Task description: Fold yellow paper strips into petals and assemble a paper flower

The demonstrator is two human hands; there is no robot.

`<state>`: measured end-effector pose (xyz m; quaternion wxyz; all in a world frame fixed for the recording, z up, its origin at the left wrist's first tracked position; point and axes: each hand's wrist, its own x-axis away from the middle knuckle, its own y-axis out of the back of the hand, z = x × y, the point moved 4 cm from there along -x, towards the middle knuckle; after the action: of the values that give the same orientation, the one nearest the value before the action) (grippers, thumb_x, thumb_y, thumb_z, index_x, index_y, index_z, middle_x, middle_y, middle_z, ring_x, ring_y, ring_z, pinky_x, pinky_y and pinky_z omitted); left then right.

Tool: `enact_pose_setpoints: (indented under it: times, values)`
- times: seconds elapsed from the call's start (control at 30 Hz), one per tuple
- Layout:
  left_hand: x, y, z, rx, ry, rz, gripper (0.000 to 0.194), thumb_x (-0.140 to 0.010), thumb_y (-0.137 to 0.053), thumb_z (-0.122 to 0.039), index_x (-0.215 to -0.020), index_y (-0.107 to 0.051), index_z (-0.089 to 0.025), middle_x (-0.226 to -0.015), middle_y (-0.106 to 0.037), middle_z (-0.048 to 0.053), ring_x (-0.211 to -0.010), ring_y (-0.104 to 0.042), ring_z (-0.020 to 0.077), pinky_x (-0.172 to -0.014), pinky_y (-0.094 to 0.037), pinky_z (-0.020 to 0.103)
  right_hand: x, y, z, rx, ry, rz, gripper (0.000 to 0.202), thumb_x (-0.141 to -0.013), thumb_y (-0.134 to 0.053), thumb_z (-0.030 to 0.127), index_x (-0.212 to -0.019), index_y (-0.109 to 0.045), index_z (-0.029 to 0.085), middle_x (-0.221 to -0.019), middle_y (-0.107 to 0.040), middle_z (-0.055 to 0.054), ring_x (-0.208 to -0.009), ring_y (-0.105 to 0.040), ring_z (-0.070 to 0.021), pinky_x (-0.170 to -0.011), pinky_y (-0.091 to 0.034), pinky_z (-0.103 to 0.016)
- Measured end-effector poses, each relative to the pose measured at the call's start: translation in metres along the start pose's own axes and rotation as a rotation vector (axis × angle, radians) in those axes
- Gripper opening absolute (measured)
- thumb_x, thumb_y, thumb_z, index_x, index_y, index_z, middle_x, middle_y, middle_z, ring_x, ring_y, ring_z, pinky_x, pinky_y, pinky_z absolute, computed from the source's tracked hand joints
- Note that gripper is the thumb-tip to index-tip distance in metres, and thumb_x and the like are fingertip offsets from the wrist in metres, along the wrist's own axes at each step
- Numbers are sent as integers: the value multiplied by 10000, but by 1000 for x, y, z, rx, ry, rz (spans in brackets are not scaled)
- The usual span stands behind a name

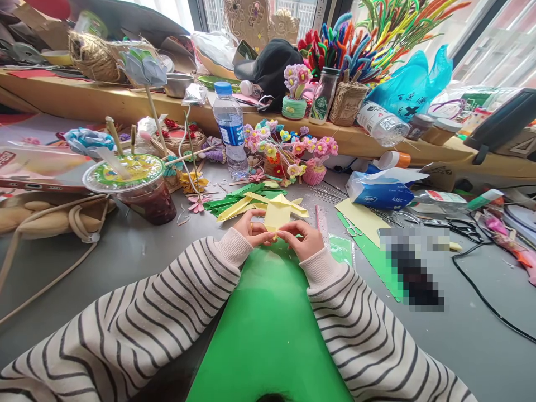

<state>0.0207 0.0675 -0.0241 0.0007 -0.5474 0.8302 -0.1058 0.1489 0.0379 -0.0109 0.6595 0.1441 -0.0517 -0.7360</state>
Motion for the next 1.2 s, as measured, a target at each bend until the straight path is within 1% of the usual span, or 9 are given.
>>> enact_pose_setpoints:
  times: [0.27,0.43,0.7,0.83,0.9,0.93,1.07,1.13,1.2]
  values:
    - [3,1,-2,-58,-69,12,573,-499,-672,-225,-951,-326,-156,-571,-543,-42,-540,-580,124,-561,-464,271,0,1,1,16,25,0,247,-597,-590,394,-655,-588,153,-651,-578,-35,-430,-473,-83,-393,-430,-223]
    - [3,1,-3,-103,-40,9,609,-463,-688,-194,-952,-327,-147,-525,-511,-70,-471,-545,90,-500,-441,221,0,0,1,35,49,3,229,-615,-581,380,-636,-587,153,-626,-560,-22,-391,-451,-73,-379,-409,-225]
    - [4,0,-2,-19,20,2,568,-503,-674,-162,-943,-315,-158,-450,-485,-100,-462,-574,128,-497,-480,267,2,-2,2,64,28,49,227,-639,-558,380,-670,-562,154,-644,-563,-24,-417,-467,-78,-400,-416,-225]
    - [4,0,-4,15,79,-26,534,-516,-664,-113,-920,-318,-155,-429,-507,-92,-449,-576,131,-481,-480,252,1,-1,-1,-66,-10,9,312,-586,-611,372,-785,-468,179,-631,-529,9,-474,-504,-97,-394,-439,-222]
    - [4,0,-4,29,97,-40,538,-514,-666,-105,-920,-316,-152,-428,-521,-85,-446,-578,134,-473,-479,247,0,-1,-3,-118,-47,-14,379,-551,-640,361,-798,-408,192,-631,-514,22,-499,-513,-105,-374,-433,-213]
    - [4,1,-5,36,105,-45,542,-512,-669,-106,-921,-317,-151,-428,-525,-83,-445,-578,136,-467,-478,245,-1,-1,-4,-132,-75,-4,390,-542,-644,365,-791,-400,191,-635,-516,21,-501,-512,-106,-366,-426,-209]
    - [4,0,-5,48,115,-20,555,-502,-680,-123,-926,-323,-151,-432,-542,-74,-439,-578,135,-457,-474,236,-1,-8,-4,-146,-165,149,322,-570,-599,413,-732,-492,156,-600,-529,8,-459,-482,-87,-376,-414,-208]
    - [5,0,-5,46,114,1,562,-500,-683,-135,-931,-323,-150,-445,-556,-61,-446,-581,136,-466,-476,239,0,-9,-3,-127,-175,166,292,-586,-580,419,-678,-524,148,-524,-507,25,-419,-455,-75,-393,-408,-208]
    - [5,-1,-5,45,124,4,570,-500,-685,-139,-939,-321,-148,-462,-568,-48,-460,-587,141,-479,-478,244,1,-8,-2,-105,-179,142,275,-594,-575,415,-642,-533,148,-458,-473,41,-393,-435,-71,-397,-393,-205]
